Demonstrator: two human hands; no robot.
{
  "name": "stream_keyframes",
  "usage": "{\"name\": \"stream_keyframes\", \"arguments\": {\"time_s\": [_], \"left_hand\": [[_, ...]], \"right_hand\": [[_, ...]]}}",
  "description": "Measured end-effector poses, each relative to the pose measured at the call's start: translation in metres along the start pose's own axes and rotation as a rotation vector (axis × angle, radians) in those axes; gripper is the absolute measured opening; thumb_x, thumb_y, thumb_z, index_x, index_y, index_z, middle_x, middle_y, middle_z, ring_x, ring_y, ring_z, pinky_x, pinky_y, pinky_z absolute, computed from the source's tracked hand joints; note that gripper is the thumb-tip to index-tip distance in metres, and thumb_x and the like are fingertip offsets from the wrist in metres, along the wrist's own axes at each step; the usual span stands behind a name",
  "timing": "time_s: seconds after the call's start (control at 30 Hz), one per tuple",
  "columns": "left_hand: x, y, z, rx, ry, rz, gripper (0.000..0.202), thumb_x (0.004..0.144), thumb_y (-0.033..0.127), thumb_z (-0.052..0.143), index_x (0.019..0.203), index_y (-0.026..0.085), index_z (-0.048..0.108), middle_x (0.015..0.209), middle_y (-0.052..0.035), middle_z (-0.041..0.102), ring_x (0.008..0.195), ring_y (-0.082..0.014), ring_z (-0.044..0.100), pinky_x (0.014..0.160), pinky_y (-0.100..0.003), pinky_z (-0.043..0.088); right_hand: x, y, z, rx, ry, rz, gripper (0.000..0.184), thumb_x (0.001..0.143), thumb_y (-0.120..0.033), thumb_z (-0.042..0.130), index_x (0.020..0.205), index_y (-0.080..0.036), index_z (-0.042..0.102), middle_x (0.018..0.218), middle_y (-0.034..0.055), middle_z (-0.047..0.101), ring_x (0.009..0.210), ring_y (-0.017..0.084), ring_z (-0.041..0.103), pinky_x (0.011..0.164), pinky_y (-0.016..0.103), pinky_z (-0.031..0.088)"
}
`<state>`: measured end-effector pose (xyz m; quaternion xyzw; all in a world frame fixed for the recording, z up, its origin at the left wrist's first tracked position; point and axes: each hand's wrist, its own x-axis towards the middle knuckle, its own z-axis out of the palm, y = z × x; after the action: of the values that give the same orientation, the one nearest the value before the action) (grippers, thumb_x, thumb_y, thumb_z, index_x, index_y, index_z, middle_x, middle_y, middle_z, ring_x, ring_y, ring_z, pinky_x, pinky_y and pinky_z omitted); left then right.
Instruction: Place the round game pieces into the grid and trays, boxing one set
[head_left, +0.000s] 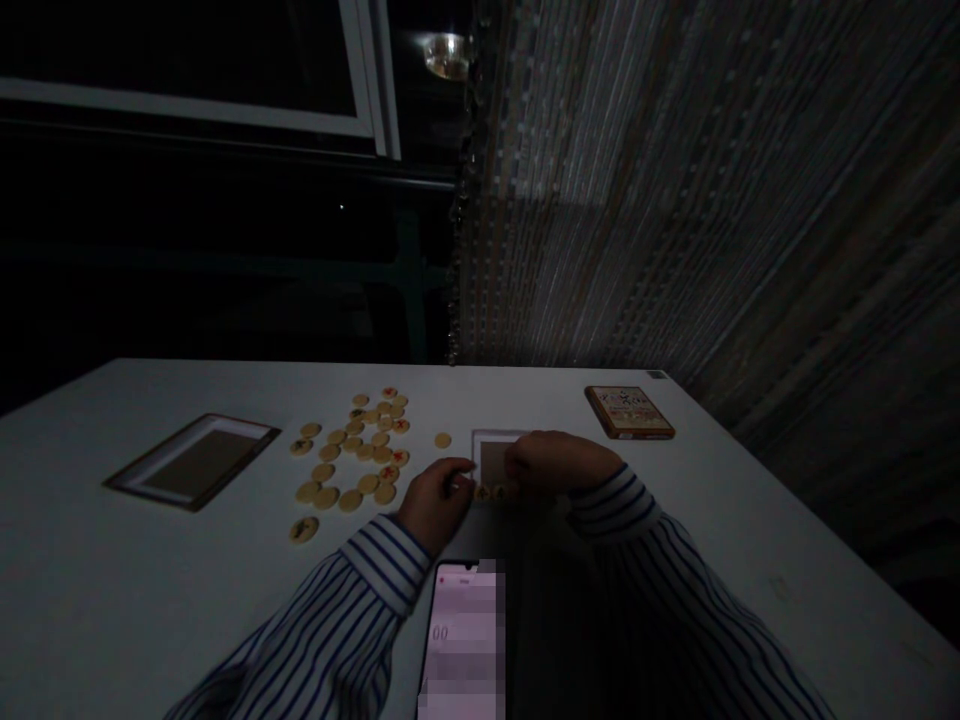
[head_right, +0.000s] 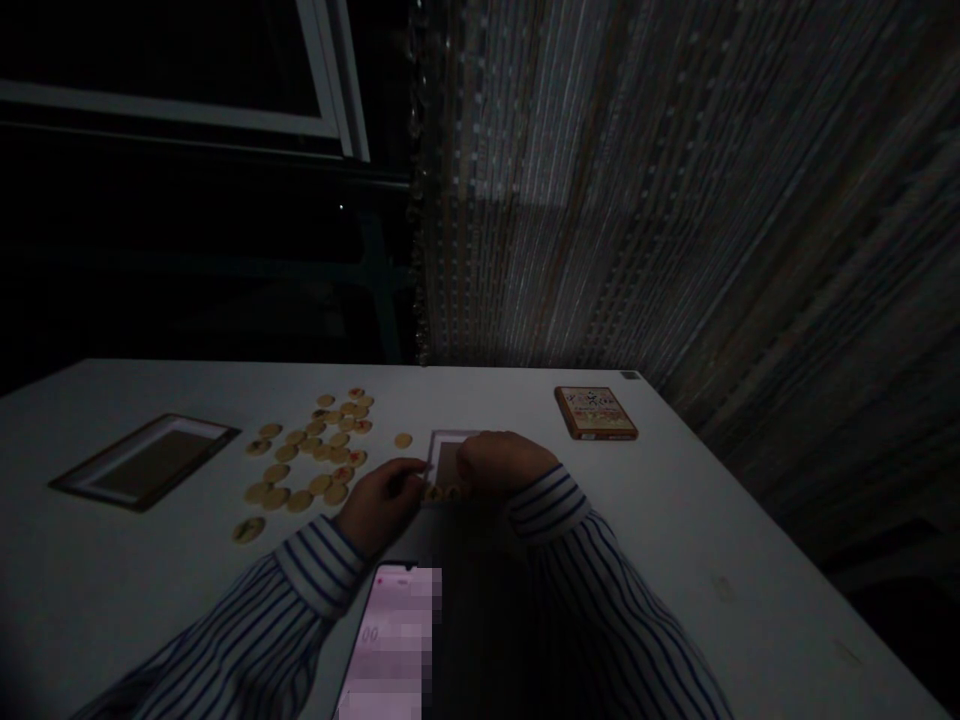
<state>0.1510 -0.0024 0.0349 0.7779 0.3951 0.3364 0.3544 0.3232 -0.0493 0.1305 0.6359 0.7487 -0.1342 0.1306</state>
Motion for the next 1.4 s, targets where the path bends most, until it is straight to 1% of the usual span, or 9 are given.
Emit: {"name": "stream_keyframes", "arguments": {"time_s": [0.3, 0.5, 0.6, 0.77, 0.87, 1.07, 1.2, 1.33, 1.4], "left_hand": [[-0.0008, -0.0041, 0.0008, 0.013, -0.009, 0.024, 0.024, 0.071, 0.02, 0.049, 0.091, 0.016, 0.061, 0.081, -0.0047, 0.065, 0.07, -0.0139, 0.059, 0.067, -0.027, 0.048], [-0.0001, -0.0015, 0.0007, 0.011, 0.001, 0.017, 0.024, 0.07, 0.02, 0.049, 0.09, 0.016, 0.061, 0.08, -0.0039, 0.065, 0.07, -0.0137, 0.06, 0.067, -0.026, 0.049], [-0.0002, -0.0009, 0.0, 0.025, 0.0, 0.02, 0.024, 0.07, 0.02, 0.049, 0.09, 0.016, 0.061, 0.079, -0.0039, 0.065, 0.069, -0.0137, 0.059, 0.067, -0.027, 0.049], [-0.0007, -0.0034, 0.0008, 0.034, 0.0, 0.02, 0.024, 0.07, 0.021, 0.049, 0.091, 0.016, 0.061, 0.079, -0.0039, 0.065, 0.069, -0.0137, 0.06, 0.066, -0.026, 0.049], [-0.0002, -0.0043, 0.0016, 0.029, -0.002, 0.021, 0.025, 0.071, 0.021, 0.049, 0.091, 0.016, 0.061, 0.078, -0.0038, 0.065, 0.069, -0.0137, 0.06, 0.066, -0.026, 0.049], [0.0, -0.0011, 0.0002, 0.046, 0.016, 0.03, 0.024, 0.069, 0.019, 0.049, 0.089, 0.016, 0.062, 0.078, -0.0037, 0.066, 0.066, -0.0131, 0.06, 0.063, -0.025, 0.048], [0.0, -0.002, -0.0001, 0.044, 0.0, 0.028, 0.025, 0.07, 0.02, 0.05, 0.091, 0.015, 0.062, 0.08, -0.0045, 0.066, 0.067, -0.0138, 0.06, 0.064, -0.026, 0.049], [0.0002, -0.0035, 0.0008, 0.033, -0.003, 0.025, 0.024, 0.07, 0.019, 0.05, 0.091, 0.015, 0.061, 0.08, -0.0045, 0.066, 0.069, -0.0137, 0.06, 0.066, -0.026, 0.049], [0.0003, -0.0037, 0.0011, 0.031, -0.007, 0.026, 0.024, 0.07, 0.02, 0.049, 0.091, 0.015, 0.061, 0.079, -0.0047, 0.066, 0.069, -0.0137, 0.06, 0.066, -0.026, 0.048]], "right_hand": [[0.0002, -0.0001, 0.0004, -0.003, 0.011, -0.032, 0.025, 0.072, -0.024, 0.047, 0.089, -0.021, 0.065, 0.09, 0.0076, 0.066, 0.073, 0.018, 0.06, 0.056, 0.023, 0.038], [0.0013, 0.0011, 0.0026, -0.002, 0.021, -0.043, 0.024, 0.073, -0.024, 0.048, 0.09, -0.02, 0.065, 0.091, 0.0073, 0.066, 0.076, 0.018, 0.06, 0.057, 0.023, 0.038], [0.0013, 0.0011, 0.0033, 0.001, 0.031, -0.045, 0.023, 0.073, -0.026, 0.05, 0.089, -0.02, 0.065, 0.089, 0.007, 0.066, 0.076, 0.019, 0.06, 0.058, 0.024, 0.038], [0.0007, 0.0003, 0.0029, 0.007, 0.011, -0.047, 0.023, 0.073, -0.026, 0.05, 0.089, -0.02, 0.065, 0.089, 0.0074, 0.066, 0.075, 0.017, 0.059, 0.057, 0.023, 0.038], [0.0003, 0.0004, 0.0027, 0.006, 0.029, -0.065, 0.023, 0.072, -0.026, 0.05, 0.088, -0.02, 0.064, 0.088, 0.0069, 0.066, 0.074, 0.017, 0.059, 0.055, 0.023, 0.036], [0.0012, 0.0015, 0.0038, 0.0, 0.025, -0.081, 0.023, 0.073, -0.03, 0.05, 0.087, -0.02, 0.064, 0.087, 0.0069, 0.066, 0.072, 0.017, 0.059, 0.054, 0.023, 0.036], [0.0016, 0.0009, 0.004, -0.006, 0.027, -0.089, 0.024, 0.074, -0.026, 0.047, 0.089, -0.019, 0.064, 0.088, 0.0075, 0.066, 0.074, 0.017, 0.059, 0.056, 0.023, 0.037], [-0.0012, 0.0008, 0.0009, -0.013, 0.063, -0.026, 0.026, 0.076, -0.025, 0.043, 0.092, -0.02, 0.063, 0.09, 0.0082, 0.065, 0.076, 0.018, 0.059, 0.059, 0.025, 0.038], [-0.0037, 0.0023, -0.0018, -0.033, 0.113, 0.029, 0.028, 0.079, -0.025, 0.038, 0.094, -0.02, 0.062, 0.092, 0.0088, 0.065, 0.079, 0.019, 0.059, 0.061, 0.026, 0.04]]}}
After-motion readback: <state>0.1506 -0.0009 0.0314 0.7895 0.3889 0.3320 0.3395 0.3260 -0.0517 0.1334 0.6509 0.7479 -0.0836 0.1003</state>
